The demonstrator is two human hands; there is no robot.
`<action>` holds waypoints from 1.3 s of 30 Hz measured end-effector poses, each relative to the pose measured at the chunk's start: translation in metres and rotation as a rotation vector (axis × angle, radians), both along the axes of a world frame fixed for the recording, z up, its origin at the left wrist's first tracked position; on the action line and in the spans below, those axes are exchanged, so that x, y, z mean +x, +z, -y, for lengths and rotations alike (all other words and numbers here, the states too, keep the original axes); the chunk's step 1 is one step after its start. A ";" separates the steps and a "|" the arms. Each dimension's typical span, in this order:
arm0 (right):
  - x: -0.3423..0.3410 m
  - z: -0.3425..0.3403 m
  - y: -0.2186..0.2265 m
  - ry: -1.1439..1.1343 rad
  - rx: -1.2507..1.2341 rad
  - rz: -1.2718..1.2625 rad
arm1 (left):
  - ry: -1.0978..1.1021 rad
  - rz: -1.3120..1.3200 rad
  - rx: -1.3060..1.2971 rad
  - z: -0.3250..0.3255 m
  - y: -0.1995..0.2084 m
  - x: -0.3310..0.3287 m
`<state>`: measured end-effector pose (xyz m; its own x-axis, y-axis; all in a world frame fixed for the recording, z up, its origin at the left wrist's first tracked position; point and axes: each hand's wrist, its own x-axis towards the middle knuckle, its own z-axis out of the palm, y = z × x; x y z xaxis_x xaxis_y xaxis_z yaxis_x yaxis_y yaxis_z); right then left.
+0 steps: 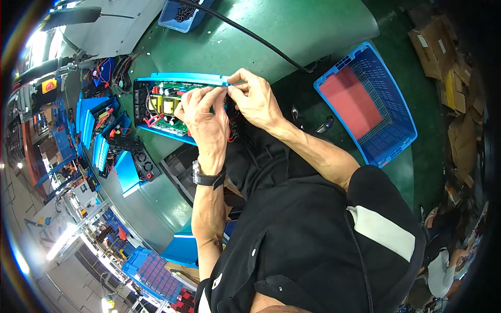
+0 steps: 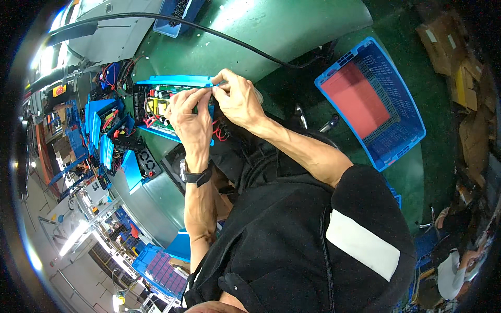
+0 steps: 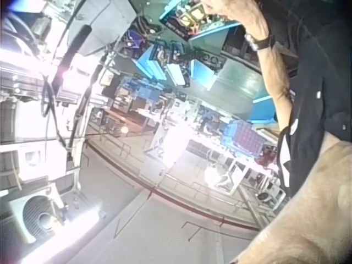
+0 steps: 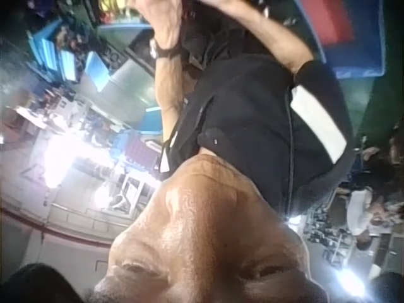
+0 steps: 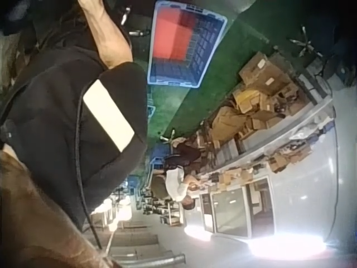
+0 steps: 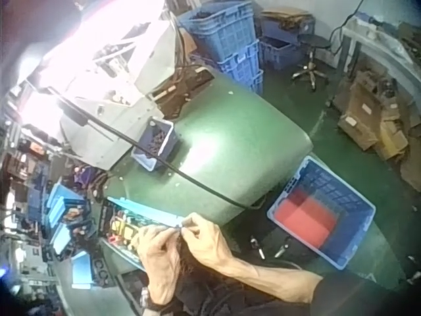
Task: Assembling electronic circuit boards and wiring into a device housing using power tools.
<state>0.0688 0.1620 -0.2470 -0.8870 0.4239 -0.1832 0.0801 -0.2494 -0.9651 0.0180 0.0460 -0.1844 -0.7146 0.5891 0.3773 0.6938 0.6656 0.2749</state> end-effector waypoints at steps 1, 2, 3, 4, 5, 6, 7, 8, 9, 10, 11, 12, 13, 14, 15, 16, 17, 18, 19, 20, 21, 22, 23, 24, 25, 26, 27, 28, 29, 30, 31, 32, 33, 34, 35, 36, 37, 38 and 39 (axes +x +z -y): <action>-0.001 0.000 0.000 0.001 -0.001 -0.002 | 0.002 -0.039 -0.008 -0.001 0.001 0.000; -0.002 0.000 0.000 0.011 -0.005 -0.004 | 0.001 -0.037 -0.007 -0.001 0.000 0.000; -0.001 0.000 0.000 0.021 -0.009 -0.006 | 0.006 -0.030 -0.001 -0.001 0.000 -0.001; -0.001 -0.001 0.000 0.020 -0.009 -0.006 | 0.011 -0.023 0.005 -0.001 0.001 -0.001; -0.001 -0.002 0.000 0.021 -0.002 -0.009 | 0.007 -0.023 0.002 -0.002 0.001 -0.001; 0.000 -0.003 0.000 0.022 0.006 -0.013 | 0.033 -0.024 0.005 -0.004 0.002 0.000; 0.000 -0.003 -0.001 0.017 0.004 -0.014 | 0.059 -0.024 0.006 -0.006 0.003 0.000; -0.001 -0.003 -0.001 0.020 0.010 -0.018 | 0.057 -0.025 0.005 -0.005 0.004 0.000; -0.001 -0.003 -0.002 0.023 0.017 -0.023 | 0.025 -0.036 -0.020 -0.004 0.004 -0.002; 0.000 -0.003 -0.002 0.020 0.016 -0.024 | -0.007 -0.047 -0.046 -0.002 0.005 -0.003; -0.001 -0.003 -0.002 0.030 -0.006 -0.028 | -0.034 0.001 -0.039 0.000 0.005 -0.006; 0.000 -0.003 -0.001 0.039 -0.028 -0.032 | -0.038 0.000 -0.041 0.002 0.006 -0.008; 0.000 -0.003 -0.001 0.035 -0.030 -0.032 | -0.060 0.001 -0.077 0.004 0.007 -0.008; 0.001 -0.004 0.000 0.044 -0.037 -0.038 | -0.080 0.002 -0.114 0.005 0.008 -0.008; 0.001 -0.004 0.001 0.053 -0.045 -0.043 | -0.091 -0.004 -0.116 0.006 0.008 -0.009; 0.001 -0.004 0.001 0.052 -0.047 -0.043 | -0.092 -0.003 -0.118 0.006 0.008 -0.008; 0.001 -0.005 0.001 0.051 -0.046 -0.031 | -0.095 -0.036 -0.109 0.003 0.008 -0.007; 0.001 -0.007 0.001 0.050 -0.044 -0.019 | -0.098 -0.068 -0.099 0.001 0.007 -0.007; 0.001 -0.007 0.001 0.045 -0.044 -0.015 | -0.102 -0.064 -0.099 0.000 0.006 -0.007; 0.001 -0.005 0.003 0.051 -0.049 -0.024 | -0.094 -0.100 -0.127 0.001 0.007 -0.005; 0.001 -0.005 0.004 0.058 -0.054 -0.033 | -0.085 -0.135 -0.155 0.001 0.008 -0.004; 0.001 -0.005 0.005 0.060 -0.055 -0.032 | -0.083 -0.134 -0.156 0.001 0.009 -0.004; 0.001 -0.006 0.006 0.052 -0.046 -0.028 | -0.099 -0.145 -0.165 0.000 0.010 -0.004; 0.001 -0.006 0.006 0.043 -0.037 -0.024 | -0.114 -0.156 -0.175 0.000 0.010 -0.004; 0.000 -0.005 0.006 0.045 -0.037 -0.023 | -0.115 -0.150 -0.172 -0.001 0.009 -0.005; 0.000 -0.005 0.005 0.035 -0.027 -0.019 | -0.112 -0.148 -0.172 -0.001 0.008 -0.005; 0.000 -0.005 0.004 0.024 -0.017 -0.016 | -0.103 -0.140 -0.171 0.000 0.007 -0.005; 0.000 -0.005 0.004 0.026 -0.017 -0.014 | -0.095 -0.132 -0.171 0.000 0.006 -0.004; 0.000 -0.006 0.004 0.038 -0.028 -0.014 | -0.096 -0.130 -0.171 -0.001 0.006 -0.003; 0.000 -0.006 0.004 0.048 -0.038 -0.014 | -0.070 -0.119 -0.155 -0.002 0.007 -0.001; 0.000 -0.007 0.005 0.046 -0.038 -0.013 | -0.044 -0.109 -0.140 -0.003 0.007 0.001; 0.000 -0.007 0.006 0.059 -0.052 -0.018 | -0.046 -0.108 -0.139 -0.003 0.006 0.001; 0.001 -0.007 0.007 0.072 -0.067 -0.024 | -0.037 -0.112 -0.133 -0.002 0.005 0.001; 0.000 -0.007 0.006 0.070 -0.066 -0.023 | -0.028 -0.116 -0.126 -0.002 0.005 0.001; 0.000 -0.007 0.005 0.074 -0.068 -0.020 | -0.029 -0.114 -0.126 -0.003 0.005 0.002; 0.000 -0.007 0.004 0.078 -0.071 -0.017 | -0.024 -0.125 -0.146 -0.003 0.005 0.003; 0.000 -0.007 0.003 0.077 -0.071 -0.016 | -0.019 -0.136 -0.166 -0.003 0.005 0.003; 0.000 -0.006 0.002 0.081 -0.087 -0.026 | -0.018 -0.134 -0.167 -0.003 0.005 0.004; 0.001 -0.006 0.002 0.084 -0.103 -0.036 | -0.023 -0.152 -0.177 -0.004 0.006 0.004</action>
